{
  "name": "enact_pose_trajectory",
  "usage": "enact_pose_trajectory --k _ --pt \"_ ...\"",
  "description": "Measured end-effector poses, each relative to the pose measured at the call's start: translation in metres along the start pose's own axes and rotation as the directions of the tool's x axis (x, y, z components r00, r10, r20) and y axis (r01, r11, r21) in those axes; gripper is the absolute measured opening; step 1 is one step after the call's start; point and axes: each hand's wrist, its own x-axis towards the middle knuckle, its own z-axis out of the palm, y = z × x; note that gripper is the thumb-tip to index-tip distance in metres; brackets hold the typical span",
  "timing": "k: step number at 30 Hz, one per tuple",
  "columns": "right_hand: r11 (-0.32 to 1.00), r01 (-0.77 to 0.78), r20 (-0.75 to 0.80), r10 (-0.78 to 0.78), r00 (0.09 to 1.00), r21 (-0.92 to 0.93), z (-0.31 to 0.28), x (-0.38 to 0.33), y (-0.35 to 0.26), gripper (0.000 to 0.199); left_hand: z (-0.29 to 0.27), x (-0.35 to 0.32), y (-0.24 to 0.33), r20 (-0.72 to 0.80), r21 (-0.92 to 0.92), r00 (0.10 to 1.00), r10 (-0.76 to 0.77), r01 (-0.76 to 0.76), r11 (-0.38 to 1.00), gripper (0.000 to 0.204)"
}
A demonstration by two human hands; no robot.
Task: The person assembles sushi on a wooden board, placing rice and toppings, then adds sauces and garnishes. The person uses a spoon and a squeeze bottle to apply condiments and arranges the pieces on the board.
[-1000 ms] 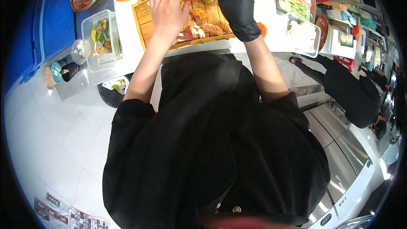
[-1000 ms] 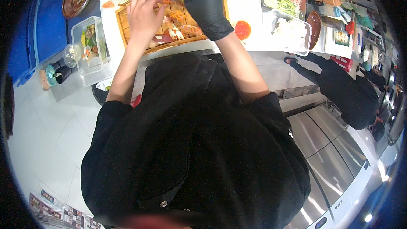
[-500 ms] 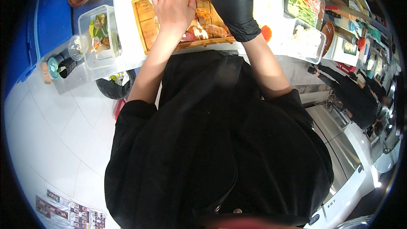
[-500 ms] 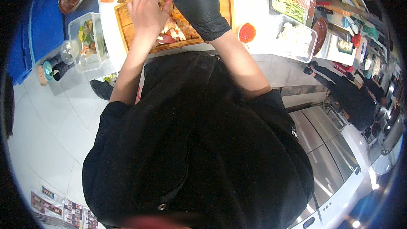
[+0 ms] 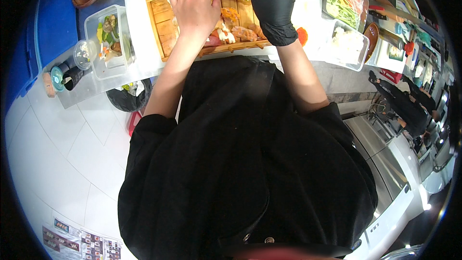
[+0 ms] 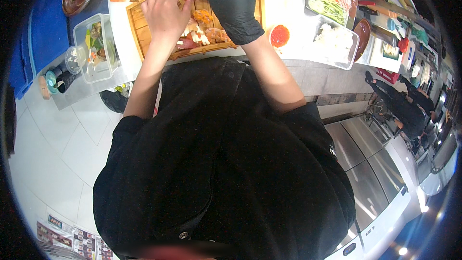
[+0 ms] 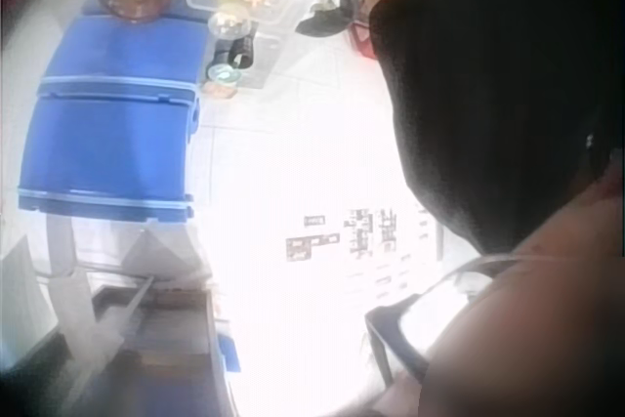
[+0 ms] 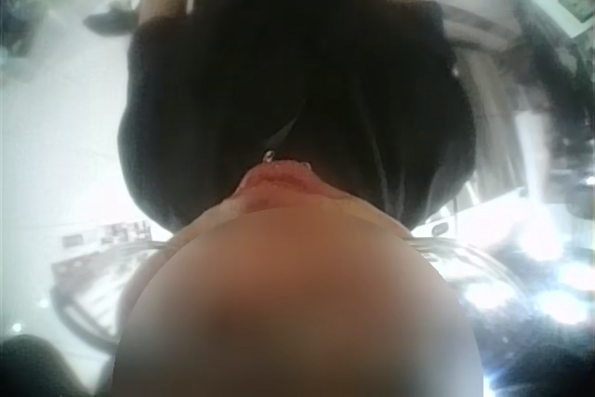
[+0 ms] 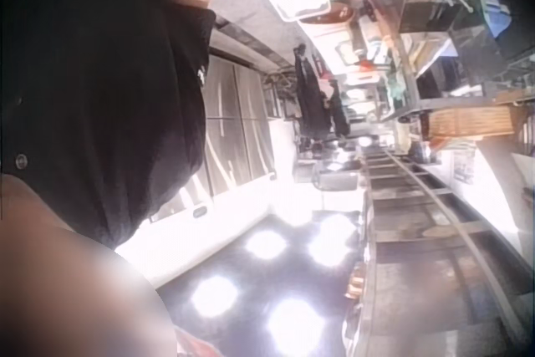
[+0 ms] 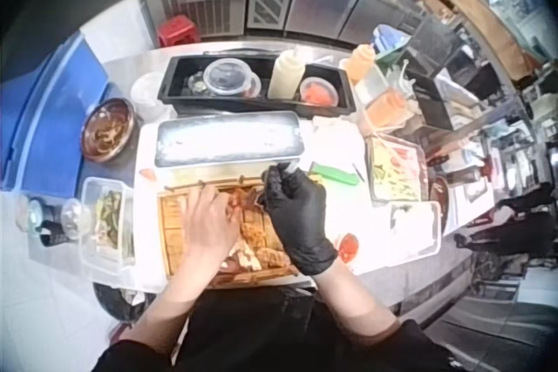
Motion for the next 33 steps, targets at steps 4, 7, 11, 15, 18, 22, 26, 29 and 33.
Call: enact_pose_trajectory --k 4,7,11,15,18,22,26,29,33 --pt "0.953 -0.170 0.003 0.175 0.985 0.251 0.002 0.000 0.009 0.020 0.002 -0.002 -0.001 -0.014 -0.018 1.000 -0.010 0.009 1.000 0.013" --pt "0.906 -0.201 0.006 0.214 0.977 0.374 0.001 -0.002 0.016 0.019 0.004 -0.003 -0.003 -0.006 0.022 1.000 -0.026 0.026 0.999 0.010" --pt "0.885 -0.218 0.010 0.235 0.972 0.411 -0.001 -0.003 0.019 0.019 0.005 -0.004 -0.003 -0.032 0.003 0.999 -0.018 0.018 1.000 0.009" --pt "0.899 -0.185 -0.005 0.203 0.979 0.397 -0.002 -0.005 0.019 0.020 0.002 -0.005 -0.002 -0.011 -0.040 0.998 -0.068 0.068 0.997 0.012" --pt "0.886 -0.192 -0.014 0.218 0.976 0.422 -0.003 -0.006 0.022 0.022 -0.003 -0.005 -0.003 0.010 -0.093 0.993 -0.120 0.120 0.988 0.013" --pt "0.874 -0.229 0.000 0.253 0.967 0.428 -0.006 -0.007 0.029 0.024 -0.008 -0.005 -0.004 0.035 -0.108 0.990 -0.139 0.142 0.984 0.014" --pt "0.891 -0.206 0.002 0.224 0.975 0.406 -0.006 -0.008 0.035 0.023 -0.008 -0.005 -0.004 0.020 -0.048 0.993 -0.114 0.115 0.992 0.015" --pt "0.890 -0.052 -0.066 0.091 0.994 0.453 -0.004 -0.010 0.035 0.020 -0.005 -0.005 -0.004 0.014 -0.039 0.995 -0.102 0.102 0.994 0.015" --pt "0.913 -0.108 -0.045 0.136 0.990 0.393 -0.003 -0.012 0.033 0.017 -0.001 -0.004 -0.004 0.000 -0.021 0.997 -0.081 0.081 0.997 0.013"
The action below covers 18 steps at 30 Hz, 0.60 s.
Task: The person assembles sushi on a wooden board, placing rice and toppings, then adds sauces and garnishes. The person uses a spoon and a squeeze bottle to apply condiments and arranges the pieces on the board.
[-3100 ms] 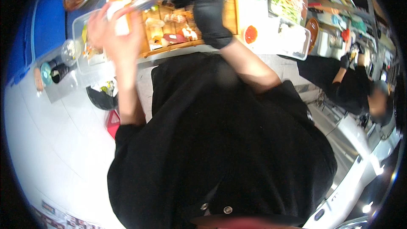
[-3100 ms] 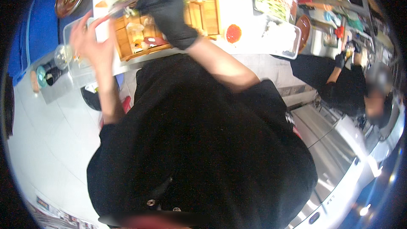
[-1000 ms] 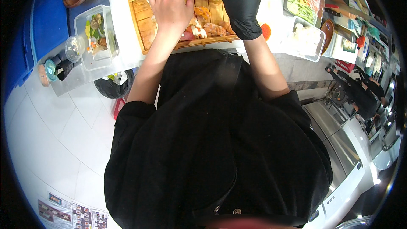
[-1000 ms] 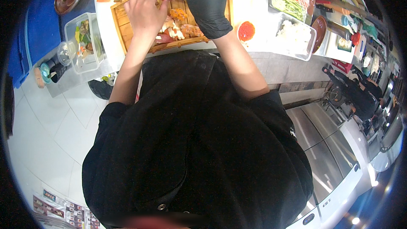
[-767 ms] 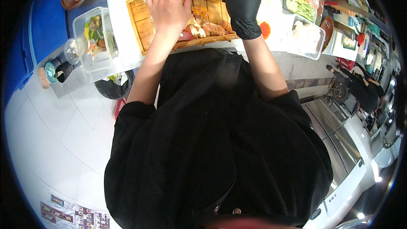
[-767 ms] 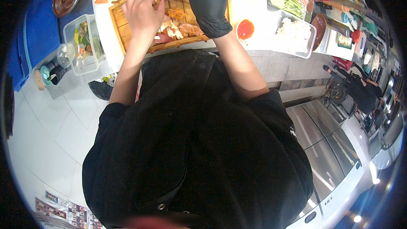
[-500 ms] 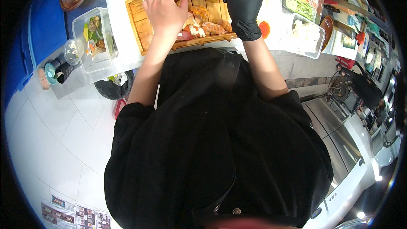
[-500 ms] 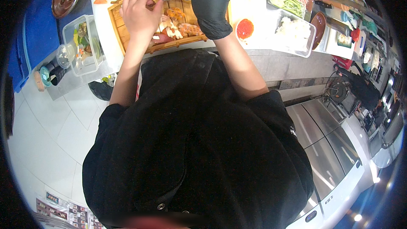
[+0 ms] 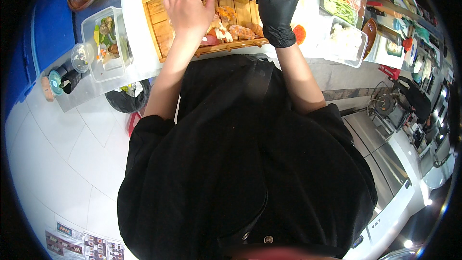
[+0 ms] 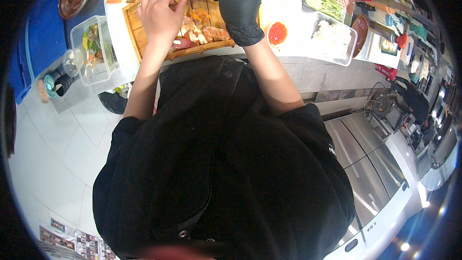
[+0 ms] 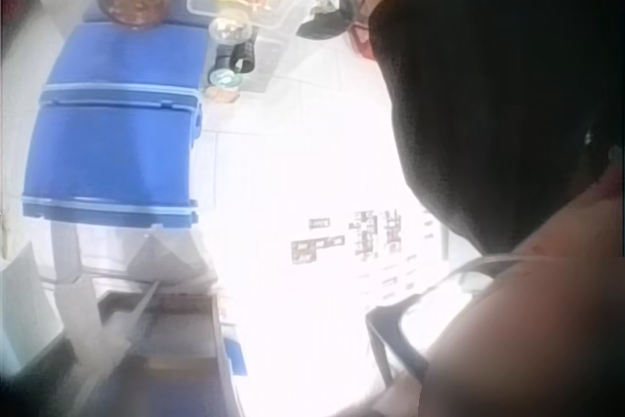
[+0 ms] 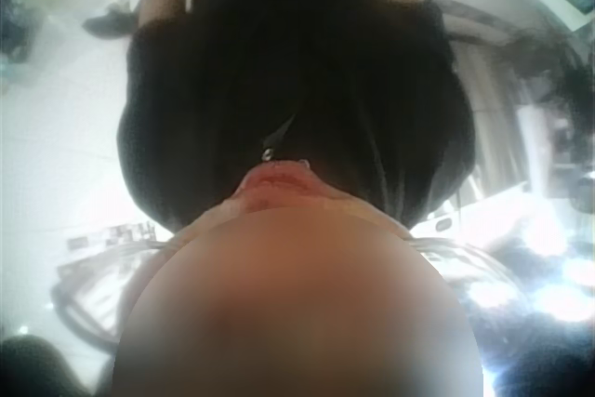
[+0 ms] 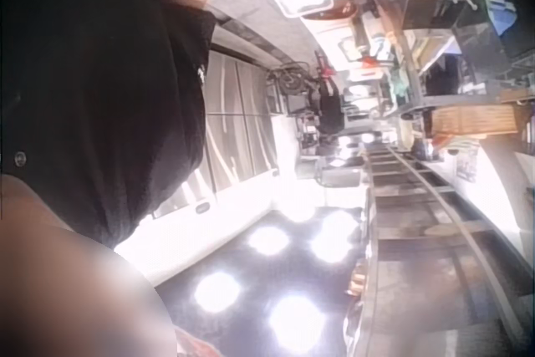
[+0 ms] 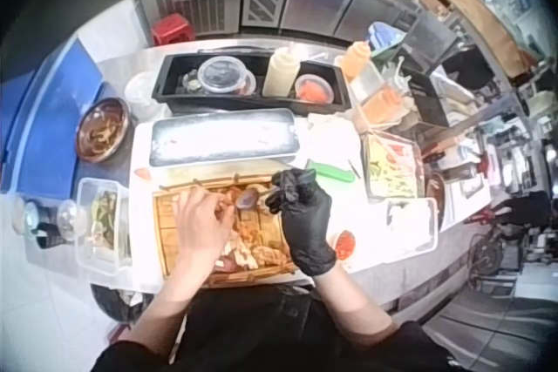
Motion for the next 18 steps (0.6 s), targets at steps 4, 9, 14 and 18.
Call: enact_pose_trajectory --k 4,9,14,18 --pt "1.000 0.003 0.002 -0.003 1.000 -0.009 -0.001 0.001 -0.001 0.017 0.003 0.001 0.000 -0.004 0.000 1.000 0.001 -0.001 1.000 0.012" --pt "0.999 -0.018 -0.008 0.019 1.000 0.035 -0.002 0.002 0.003 0.019 0.004 0.002 0.000 0.001 -0.023 1.000 -0.002 0.002 1.000 0.010" --pt "0.999 0.004 -0.016 -0.003 1.000 0.038 -0.002 0.002 0.009 0.019 0.003 0.003 0.000 0.013 -0.031 1.000 -0.006 0.007 0.999 0.008" --pt "0.999 -0.007 0.043 0.009 0.999 -0.040 -0.009 0.003 0.009 0.025 0.000 0.004 0.001 0.047 -0.042 0.998 -0.034 0.036 0.998 0.009"
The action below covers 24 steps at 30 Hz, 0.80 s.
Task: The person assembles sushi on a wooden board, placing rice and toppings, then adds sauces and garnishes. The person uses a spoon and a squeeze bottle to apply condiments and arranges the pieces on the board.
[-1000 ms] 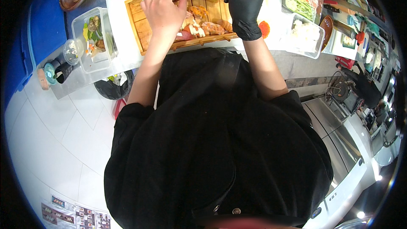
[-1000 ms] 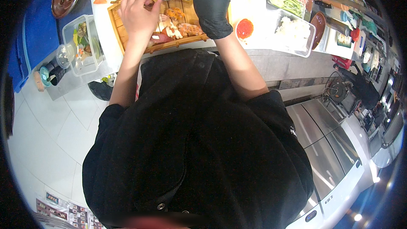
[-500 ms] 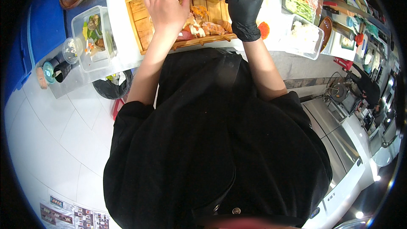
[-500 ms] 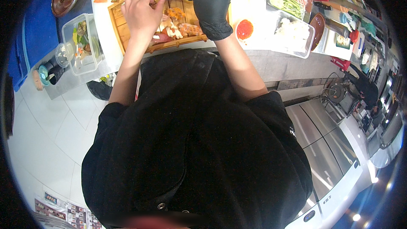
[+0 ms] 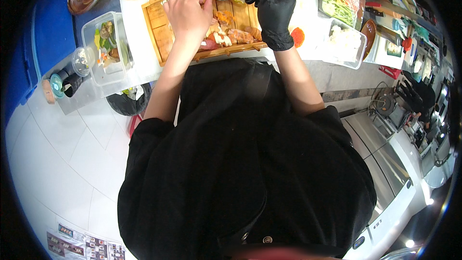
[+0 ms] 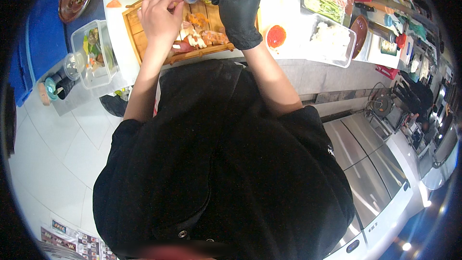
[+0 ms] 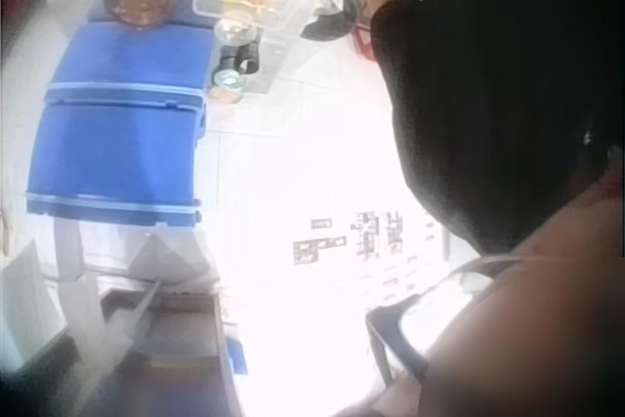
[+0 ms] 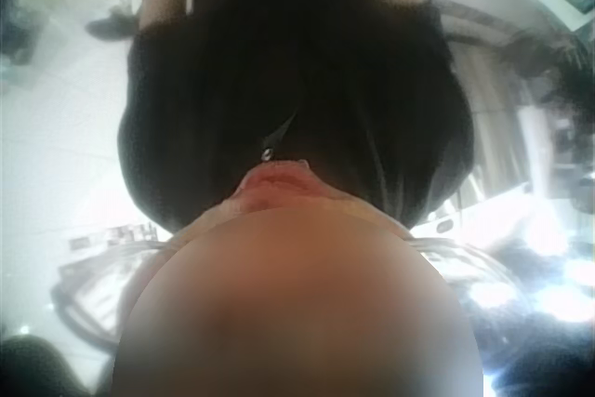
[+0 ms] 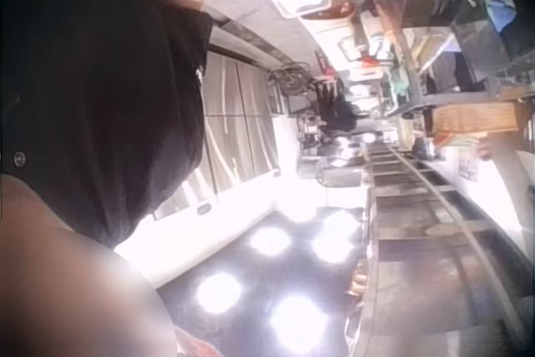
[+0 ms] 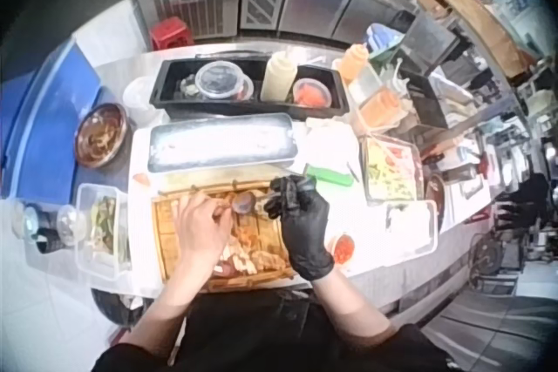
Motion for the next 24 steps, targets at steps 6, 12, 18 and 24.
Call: enact_pose_trajectory --k 6,12,18,24 --pt "0.998 0.037 0.028 -0.036 0.999 -0.043 -0.001 -0.001 -0.007 0.017 -0.005 0.000 0.004 0.009 0.042 1.000 0.005 -0.006 0.999 0.009" --pt "0.999 0.041 -0.017 -0.041 0.999 -0.012 0.007 -0.001 -0.012 0.029 -0.005 -0.001 0.006 0.003 0.067 1.000 -0.004 0.003 0.998 0.009" --pt "0.995 -0.082 -0.019 0.083 0.996 0.055 -0.001 0.004 -0.004 0.026 -0.005 -0.003 0.006 0.035 0.010 0.999 -0.023 0.022 1.000 0.009" --pt "0.970 -0.141 -0.043 0.152 0.987 0.198 -0.006 0.006 -0.006 0.034 -0.016 -0.001 0.006 -0.045 -0.179 0.999 0.003 -0.011 0.984 0.012"
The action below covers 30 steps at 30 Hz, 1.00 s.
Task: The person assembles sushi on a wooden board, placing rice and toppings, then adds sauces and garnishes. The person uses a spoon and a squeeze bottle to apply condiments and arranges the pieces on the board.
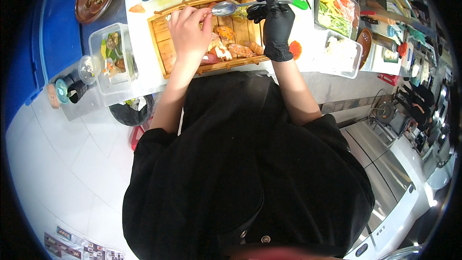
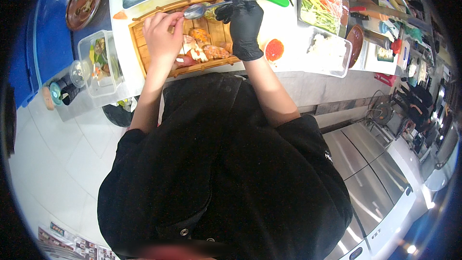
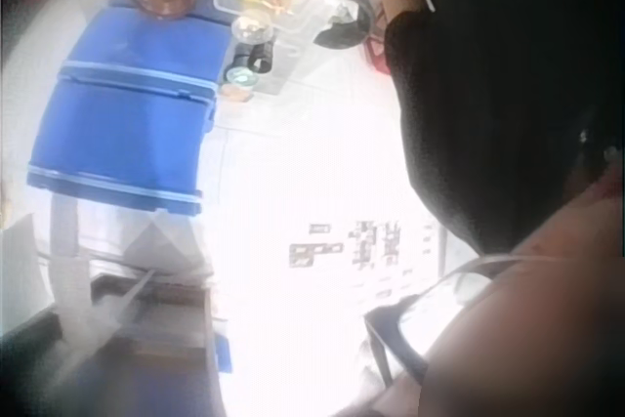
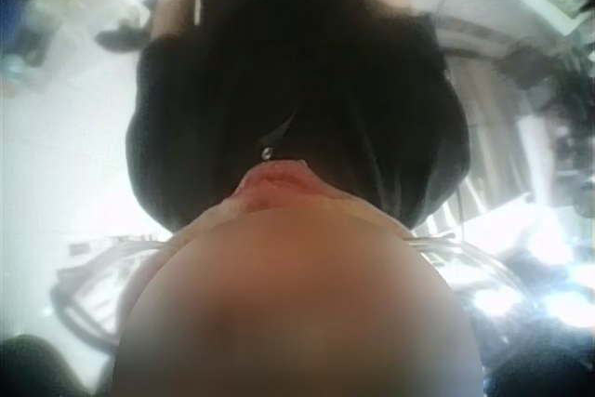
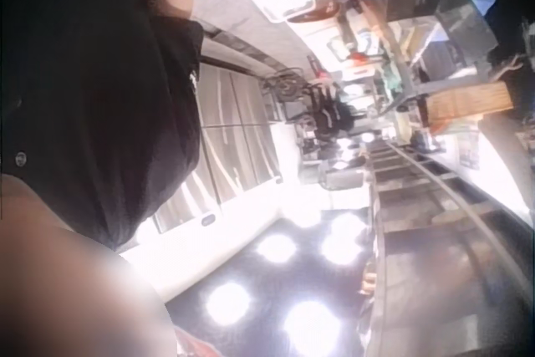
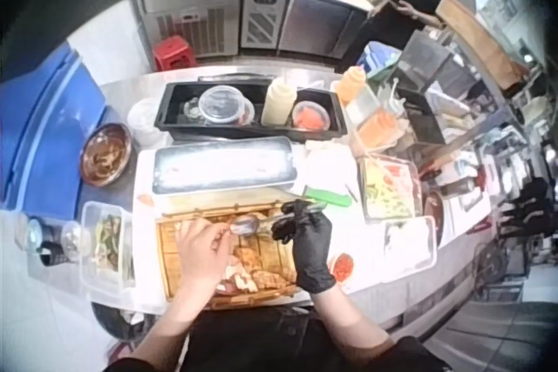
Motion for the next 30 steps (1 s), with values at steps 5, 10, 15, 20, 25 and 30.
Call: enact_pose_trajectory --k 5,10,15,20,25,30 --pt "0.988 -0.065 0.068 0.055 0.996 0.143 0.005 -0.008 -0.029 0.028 -0.076 -0.016 -0.006 -0.134 -0.050 0.990 -0.047 0.040 0.998 0.025" --pt "0.931 0.330 0.348 -0.363 0.864 0.153 0.094 -0.070 -0.042 0.015 -0.217 -0.067 -0.073 -0.458 -0.006 0.845 -0.277 0.309 0.951 0.020" --pt "0.809 0.578 0.893 -0.178 0.413 -0.106 0.209 -0.118 -0.006 0.014 -0.266 -0.117 -0.154 -0.311 0.284 0.742 -0.593 0.668 0.688 0.035" --pt "0.843 0.533 0.593 -0.468 0.656 0.075 0.092 -0.076 0.007 0.022 -0.199 -0.141 -0.125 -0.242 0.072 0.848 -0.471 0.500 0.863 0.034" --pt "0.888 0.415 0.150 -0.391 0.908 -0.197 -0.117 -0.069 -0.055 0.036 -0.105 -0.088 -0.022 0.053 -0.165 0.966 -0.252 0.258 0.952 0.022" --pt "0.807 0.197 -0.152 -0.332 0.931 -0.557 -0.203 -0.099 -0.036 0.023 -0.027 -0.057 0.093 0.450 -0.473 0.877 0.170 0.073 0.878 0.027"
